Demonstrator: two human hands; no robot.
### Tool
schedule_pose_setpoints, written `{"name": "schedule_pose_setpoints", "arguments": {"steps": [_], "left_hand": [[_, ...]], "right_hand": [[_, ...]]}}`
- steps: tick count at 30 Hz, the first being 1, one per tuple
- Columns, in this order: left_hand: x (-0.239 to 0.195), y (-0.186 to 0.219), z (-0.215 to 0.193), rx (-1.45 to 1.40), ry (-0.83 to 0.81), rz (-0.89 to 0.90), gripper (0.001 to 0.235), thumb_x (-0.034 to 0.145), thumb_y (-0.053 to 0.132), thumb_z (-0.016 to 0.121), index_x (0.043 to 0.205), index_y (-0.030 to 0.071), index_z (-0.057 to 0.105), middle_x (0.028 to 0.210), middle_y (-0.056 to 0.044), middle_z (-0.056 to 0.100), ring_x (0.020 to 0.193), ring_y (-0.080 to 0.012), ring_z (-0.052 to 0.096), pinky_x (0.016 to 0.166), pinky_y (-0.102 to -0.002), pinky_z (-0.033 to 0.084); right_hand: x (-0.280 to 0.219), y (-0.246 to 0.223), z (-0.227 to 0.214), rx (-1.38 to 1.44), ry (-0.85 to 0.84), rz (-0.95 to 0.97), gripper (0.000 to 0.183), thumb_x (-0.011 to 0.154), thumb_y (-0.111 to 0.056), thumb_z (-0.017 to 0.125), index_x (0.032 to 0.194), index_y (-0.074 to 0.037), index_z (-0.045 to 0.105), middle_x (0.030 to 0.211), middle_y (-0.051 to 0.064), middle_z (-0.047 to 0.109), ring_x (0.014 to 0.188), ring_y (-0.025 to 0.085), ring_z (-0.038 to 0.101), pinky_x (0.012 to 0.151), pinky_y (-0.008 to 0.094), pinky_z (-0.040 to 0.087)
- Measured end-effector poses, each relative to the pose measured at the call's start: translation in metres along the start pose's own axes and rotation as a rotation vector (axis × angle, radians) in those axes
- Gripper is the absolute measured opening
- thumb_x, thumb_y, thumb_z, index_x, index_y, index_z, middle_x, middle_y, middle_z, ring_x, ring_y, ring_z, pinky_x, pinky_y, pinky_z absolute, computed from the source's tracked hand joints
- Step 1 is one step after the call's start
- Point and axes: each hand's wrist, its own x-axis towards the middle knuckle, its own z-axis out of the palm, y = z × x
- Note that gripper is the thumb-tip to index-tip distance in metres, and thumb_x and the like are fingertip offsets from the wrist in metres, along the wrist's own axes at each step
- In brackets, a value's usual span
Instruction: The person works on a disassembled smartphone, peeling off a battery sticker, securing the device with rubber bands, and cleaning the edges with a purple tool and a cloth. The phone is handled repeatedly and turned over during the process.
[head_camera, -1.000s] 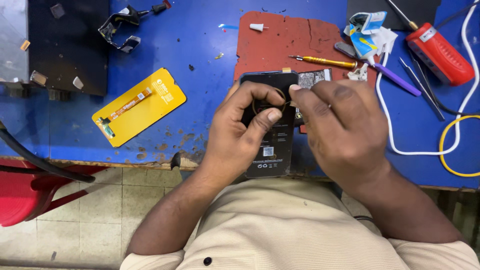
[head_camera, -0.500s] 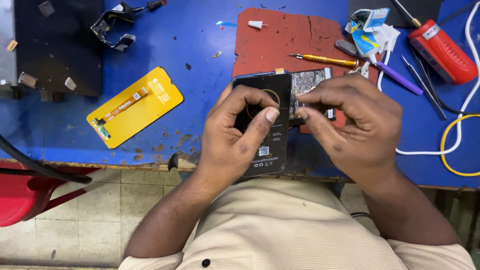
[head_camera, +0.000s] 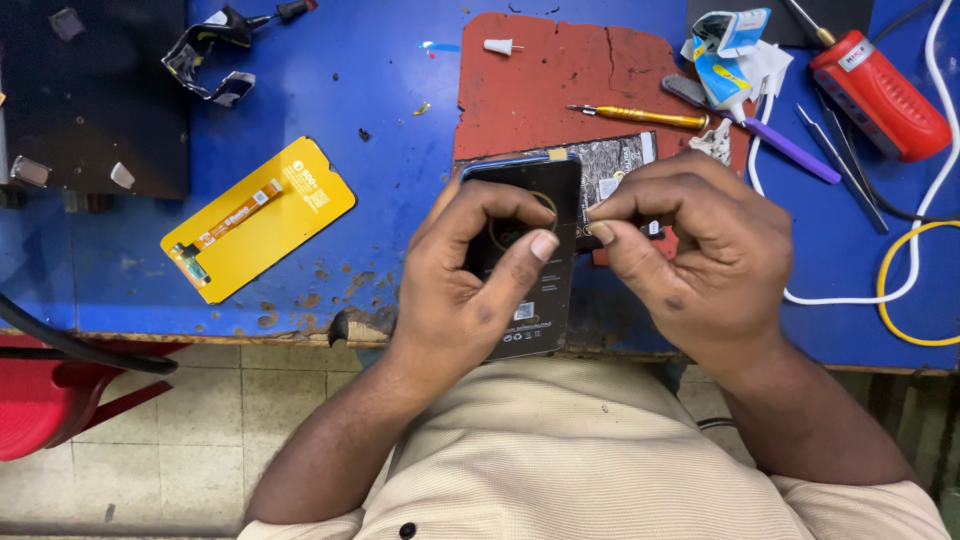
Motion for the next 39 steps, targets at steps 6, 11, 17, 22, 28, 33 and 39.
{"name": "schedule_pose_setpoints", "arguments": {"steps": [6,11,17,22,28,33,39], "left_hand": [[0.005,0.005,0.002,-0.037,0.068,0.094,0.048,0.102,-0.002,0.062,0.145,0.004,0.042,0.14,-0.01,0.052,0.127,-0.0176,0.055,0.114,-0.032,0.047],[0.007,0.011,0.007,-0.302,-0.006,-0.065,0.058,0.099,-0.002,0.061,0.15,0.004,0.034,0.139,-0.009,0.053,0.127,-0.014,0.057,0.112,-0.029,0.049],[0.002,0.01,0.011,-0.353,-0.078,-0.164,0.044,0.101,0.0,0.063,0.143,0.001,0.047,0.124,-0.009,0.064,0.114,-0.0119,0.065,0.101,-0.027,0.056],[0.001,0.009,0.01,-0.352,-0.096,-0.135,0.043,0.102,0.0,0.063,0.142,0.001,0.048,0.125,-0.009,0.064,0.116,-0.0114,0.065,0.103,-0.027,0.057],[0.001,0.007,0.01,-0.353,-0.089,-0.13,0.043,0.102,-0.001,0.063,0.142,0.001,0.048,0.126,-0.008,0.063,0.117,-0.0115,0.064,0.104,-0.028,0.056],[-0.001,0.006,0.001,-0.344,-0.068,-0.201,0.044,0.099,-0.002,0.064,0.14,0.001,0.048,0.12,-0.008,0.064,0.11,-0.012,0.065,0.098,-0.027,0.055],[0.0,-0.002,-0.014,-0.387,0.036,-0.221,0.042,0.099,-0.005,0.063,0.138,0.002,0.048,0.121,-0.008,0.064,0.11,-0.0122,0.064,0.099,-0.027,0.055]], "right_hand": [[0.001,0.001,-0.005,-0.087,0.048,-0.177,0.011,0.093,0.001,0.078,0.1,0.002,0.07,0.098,0.011,0.068,0.082,0.014,0.065,0.071,0.023,0.049],[0.002,0.001,-0.006,-0.143,0.064,-0.204,0.012,0.095,-0.001,0.08,0.102,0.001,0.071,0.098,0.011,0.069,0.083,0.015,0.066,0.072,0.025,0.05],[0.002,-0.001,-0.005,-0.223,0.082,-0.28,0.015,0.098,-0.003,0.083,0.105,0.0,0.07,0.095,0.011,0.069,0.085,0.017,0.067,0.077,0.025,0.052],[0.003,-0.002,-0.003,-0.186,0.096,-0.274,0.016,0.097,-0.003,0.084,0.106,0.0,0.07,0.096,0.011,0.069,0.085,0.017,0.066,0.076,0.026,0.051],[0.002,-0.001,-0.002,-0.201,0.104,-0.275,0.016,0.095,0.0,0.082,0.104,0.002,0.07,0.1,0.012,0.068,0.085,0.017,0.066,0.076,0.025,0.051],[0.0,0.011,-0.011,-0.188,0.17,-0.209,0.011,0.094,0.005,0.076,0.102,0.004,0.069,0.1,0.013,0.066,0.086,0.016,0.065,0.076,0.024,0.052],[-0.002,0.039,-0.027,-0.196,0.155,-0.152,0.006,0.103,0.006,0.074,0.103,0.006,0.067,0.103,0.013,0.067,0.094,0.015,0.066,0.086,0.024,0.054]]}}
